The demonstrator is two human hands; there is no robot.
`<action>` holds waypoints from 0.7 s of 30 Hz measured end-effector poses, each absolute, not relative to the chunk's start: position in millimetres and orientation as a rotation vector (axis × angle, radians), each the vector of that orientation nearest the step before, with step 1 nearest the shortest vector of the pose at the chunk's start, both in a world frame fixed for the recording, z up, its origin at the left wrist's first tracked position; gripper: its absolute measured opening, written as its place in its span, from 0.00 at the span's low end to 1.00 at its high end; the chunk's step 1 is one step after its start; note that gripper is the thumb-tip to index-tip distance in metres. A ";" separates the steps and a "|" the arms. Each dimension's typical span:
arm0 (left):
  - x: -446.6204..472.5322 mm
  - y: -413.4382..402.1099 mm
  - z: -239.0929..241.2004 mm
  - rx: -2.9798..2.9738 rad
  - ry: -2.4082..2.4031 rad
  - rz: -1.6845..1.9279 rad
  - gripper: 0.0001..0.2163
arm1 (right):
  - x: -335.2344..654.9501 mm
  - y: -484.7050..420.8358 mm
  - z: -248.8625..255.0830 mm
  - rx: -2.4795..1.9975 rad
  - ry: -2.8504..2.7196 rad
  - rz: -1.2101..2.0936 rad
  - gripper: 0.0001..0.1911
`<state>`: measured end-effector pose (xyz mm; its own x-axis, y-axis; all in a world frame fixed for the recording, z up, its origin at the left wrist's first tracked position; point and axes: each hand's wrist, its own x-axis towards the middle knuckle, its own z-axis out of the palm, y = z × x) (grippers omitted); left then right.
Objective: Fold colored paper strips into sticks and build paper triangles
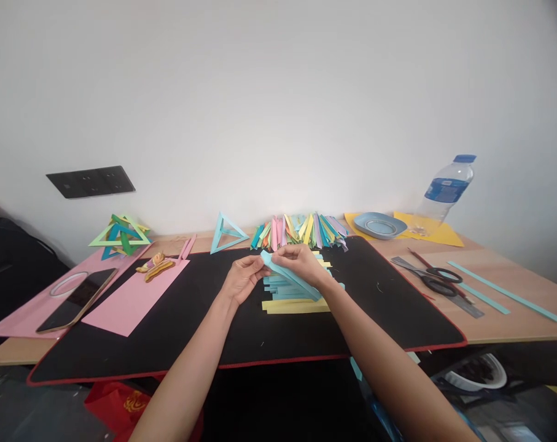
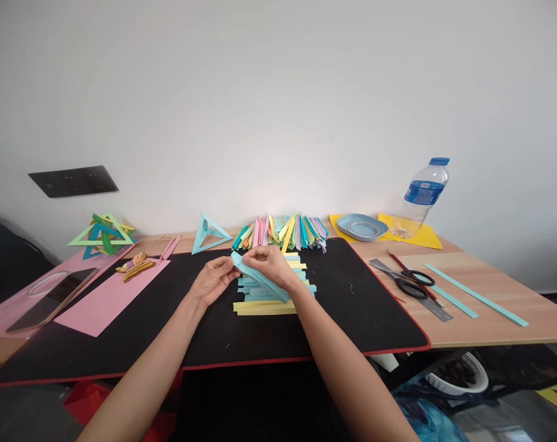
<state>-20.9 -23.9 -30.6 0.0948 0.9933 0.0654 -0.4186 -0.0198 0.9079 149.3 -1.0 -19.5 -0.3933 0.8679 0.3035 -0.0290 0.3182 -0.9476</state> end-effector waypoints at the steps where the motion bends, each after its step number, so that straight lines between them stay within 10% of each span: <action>1: -21.1 -23.8 -30.7 0.964 0.796 1.340 0.12 | 149.4 -0.6 -20.2 -0.765 -1.661 1.219 0.11; 21: -21.7 -22.5 -30.3 0.987 0.861 1.424 0.09 | 147.4 1.2 -26.7 -0.699 -1.654 1.271 0.11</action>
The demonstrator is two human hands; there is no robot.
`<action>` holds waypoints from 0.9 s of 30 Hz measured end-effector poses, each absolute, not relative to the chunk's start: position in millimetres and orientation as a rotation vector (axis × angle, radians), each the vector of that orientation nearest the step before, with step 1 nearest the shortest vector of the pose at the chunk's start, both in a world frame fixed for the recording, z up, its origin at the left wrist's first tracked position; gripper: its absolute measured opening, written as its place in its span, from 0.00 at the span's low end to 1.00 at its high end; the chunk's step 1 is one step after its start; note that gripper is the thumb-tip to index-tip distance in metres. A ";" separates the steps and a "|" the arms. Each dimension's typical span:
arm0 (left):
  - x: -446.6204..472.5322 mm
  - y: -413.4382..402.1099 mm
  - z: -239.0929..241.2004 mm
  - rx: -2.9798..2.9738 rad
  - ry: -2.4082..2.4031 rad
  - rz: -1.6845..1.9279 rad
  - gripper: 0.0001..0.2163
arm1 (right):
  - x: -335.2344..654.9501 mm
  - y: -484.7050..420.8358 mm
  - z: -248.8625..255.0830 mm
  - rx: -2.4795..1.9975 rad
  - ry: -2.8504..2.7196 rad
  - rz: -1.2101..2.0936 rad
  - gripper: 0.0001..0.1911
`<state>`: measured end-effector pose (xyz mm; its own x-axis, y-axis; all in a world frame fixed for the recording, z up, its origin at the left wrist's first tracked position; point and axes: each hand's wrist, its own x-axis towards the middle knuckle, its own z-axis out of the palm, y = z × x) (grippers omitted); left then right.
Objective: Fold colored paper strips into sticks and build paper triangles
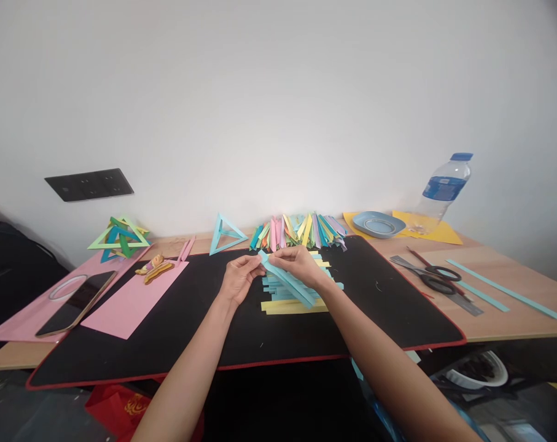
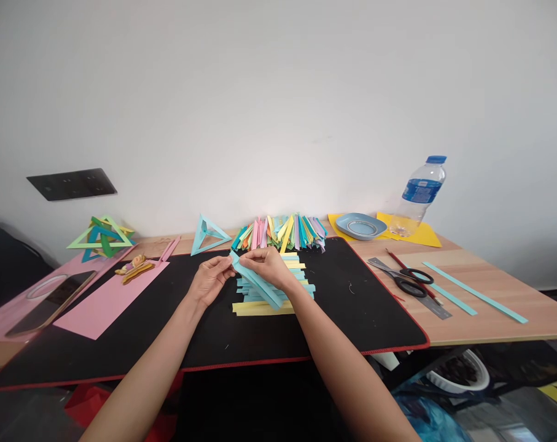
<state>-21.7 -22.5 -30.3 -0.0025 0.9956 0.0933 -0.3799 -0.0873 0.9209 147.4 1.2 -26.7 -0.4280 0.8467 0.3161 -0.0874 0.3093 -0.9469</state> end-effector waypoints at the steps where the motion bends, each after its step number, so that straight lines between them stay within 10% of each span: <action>1: -21.6 -22.2 -30.4 0.985 0.865 1.424 0.09 | 146.9 1.6 -27.7 -0.701 -1.659 1.259 0.12; 27: -19.9 -23.7 -31.1 1.090 0.962 1.459 0.07 | 142.3 1.4 -29.5 -0.765 -1.633 1.228 0.13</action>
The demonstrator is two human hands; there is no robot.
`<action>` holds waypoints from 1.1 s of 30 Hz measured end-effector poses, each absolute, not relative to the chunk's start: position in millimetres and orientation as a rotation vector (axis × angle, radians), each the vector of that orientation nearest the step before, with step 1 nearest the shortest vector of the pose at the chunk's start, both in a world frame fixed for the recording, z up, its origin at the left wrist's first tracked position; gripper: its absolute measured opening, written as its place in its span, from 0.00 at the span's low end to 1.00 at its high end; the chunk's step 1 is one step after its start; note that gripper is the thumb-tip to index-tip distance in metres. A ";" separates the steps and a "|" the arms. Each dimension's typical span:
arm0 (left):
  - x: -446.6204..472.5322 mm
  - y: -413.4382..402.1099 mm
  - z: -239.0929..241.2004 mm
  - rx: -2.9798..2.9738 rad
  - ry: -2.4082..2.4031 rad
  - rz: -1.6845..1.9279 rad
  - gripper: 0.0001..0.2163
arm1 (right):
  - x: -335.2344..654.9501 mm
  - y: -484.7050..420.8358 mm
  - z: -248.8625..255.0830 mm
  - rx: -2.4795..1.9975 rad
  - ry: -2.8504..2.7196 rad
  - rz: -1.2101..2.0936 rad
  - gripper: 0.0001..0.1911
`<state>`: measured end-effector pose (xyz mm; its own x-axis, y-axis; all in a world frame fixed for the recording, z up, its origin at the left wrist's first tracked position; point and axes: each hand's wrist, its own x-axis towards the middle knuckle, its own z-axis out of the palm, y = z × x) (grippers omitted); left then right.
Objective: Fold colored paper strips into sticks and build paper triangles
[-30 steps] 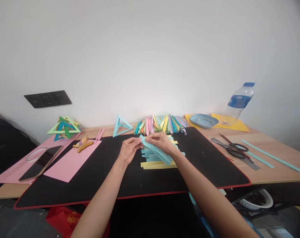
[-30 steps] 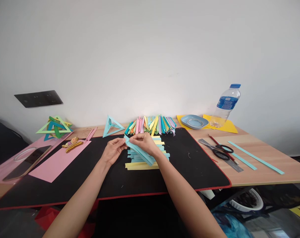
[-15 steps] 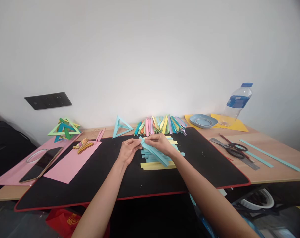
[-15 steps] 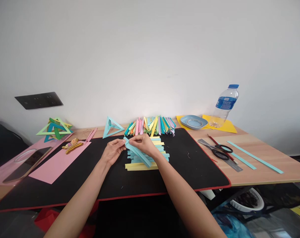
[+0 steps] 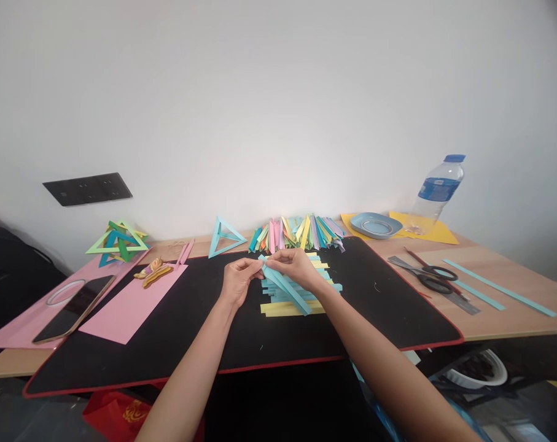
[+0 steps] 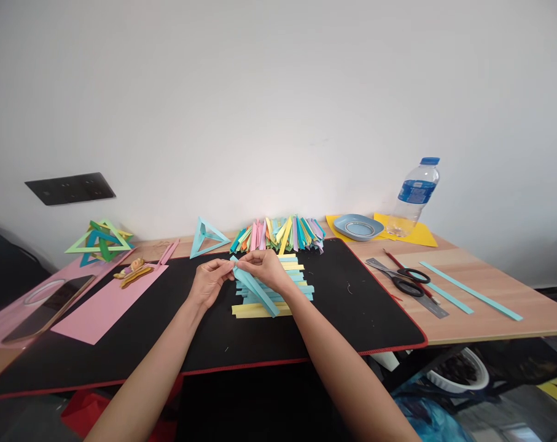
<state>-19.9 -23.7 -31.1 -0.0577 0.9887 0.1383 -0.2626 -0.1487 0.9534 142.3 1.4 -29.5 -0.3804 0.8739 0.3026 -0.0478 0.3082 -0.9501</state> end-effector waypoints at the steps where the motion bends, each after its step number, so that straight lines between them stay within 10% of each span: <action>1: -19.5 -23.9 -30.9 1.098 0.964 1.457 0.07 | 142.2 1.0 -29.0 -0.756 -1.625 1.229 0.12; 33: -22.2 -24.3 -28.2 1.163 0.982 1.405 0.08 | 141.5 -1.7 -27.0 -0.783 -1.696 1.207 0.14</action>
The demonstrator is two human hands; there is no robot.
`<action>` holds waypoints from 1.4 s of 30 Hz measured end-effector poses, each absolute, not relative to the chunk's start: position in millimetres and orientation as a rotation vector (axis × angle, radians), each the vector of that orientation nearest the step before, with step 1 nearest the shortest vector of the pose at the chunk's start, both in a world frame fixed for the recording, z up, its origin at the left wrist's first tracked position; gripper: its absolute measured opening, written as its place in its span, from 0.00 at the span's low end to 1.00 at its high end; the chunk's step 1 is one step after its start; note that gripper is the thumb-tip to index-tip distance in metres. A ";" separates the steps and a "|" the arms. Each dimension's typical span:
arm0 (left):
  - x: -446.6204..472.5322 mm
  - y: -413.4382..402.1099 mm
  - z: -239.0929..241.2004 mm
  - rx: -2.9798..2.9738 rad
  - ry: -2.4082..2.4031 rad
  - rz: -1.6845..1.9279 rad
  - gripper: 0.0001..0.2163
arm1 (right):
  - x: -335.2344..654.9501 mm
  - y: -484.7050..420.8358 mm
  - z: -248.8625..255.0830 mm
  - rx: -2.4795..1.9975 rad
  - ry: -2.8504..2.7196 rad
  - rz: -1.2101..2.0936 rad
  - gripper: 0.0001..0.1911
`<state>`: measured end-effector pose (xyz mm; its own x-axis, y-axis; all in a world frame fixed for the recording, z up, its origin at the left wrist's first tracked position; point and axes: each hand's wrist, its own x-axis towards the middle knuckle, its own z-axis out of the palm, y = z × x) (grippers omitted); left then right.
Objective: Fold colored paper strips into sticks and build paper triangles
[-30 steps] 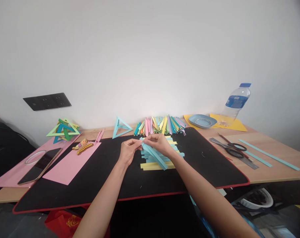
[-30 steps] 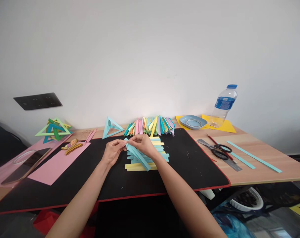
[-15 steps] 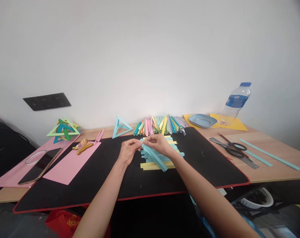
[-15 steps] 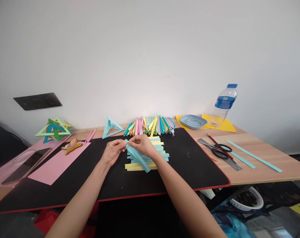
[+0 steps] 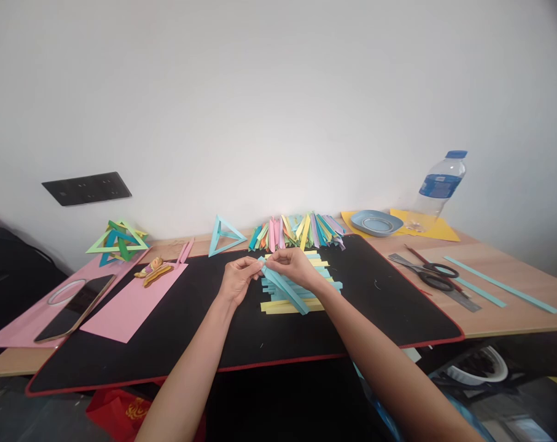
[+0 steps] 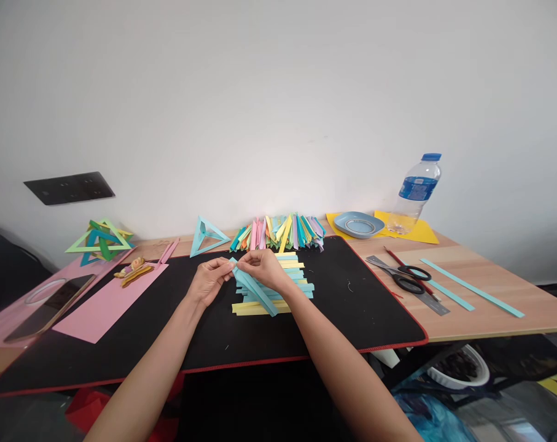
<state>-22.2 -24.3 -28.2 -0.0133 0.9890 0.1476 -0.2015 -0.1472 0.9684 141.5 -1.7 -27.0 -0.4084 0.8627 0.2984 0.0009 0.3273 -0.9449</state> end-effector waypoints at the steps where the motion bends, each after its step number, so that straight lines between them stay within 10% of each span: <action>1: -22.3 -24.4 -28.0 1.162 0.979 1.401 0.08 | 141.4 -1.8 -26.9 -0.773 -1.701 1.200 0.14; 42: -23.5 -25.0 -26.5 1.138 0.965 1.351 0.08 | 142.7 -2.0 -25.4 -0.752 -1.712 1.177 0.16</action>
<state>-23.5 -25.0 -26.5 0.0286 0.9937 0.1085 -0.2196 -0.0997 0.9705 142.7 -2.0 -25.4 -0.4112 0.8485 0.3332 -0.0069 0.3626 -0.9319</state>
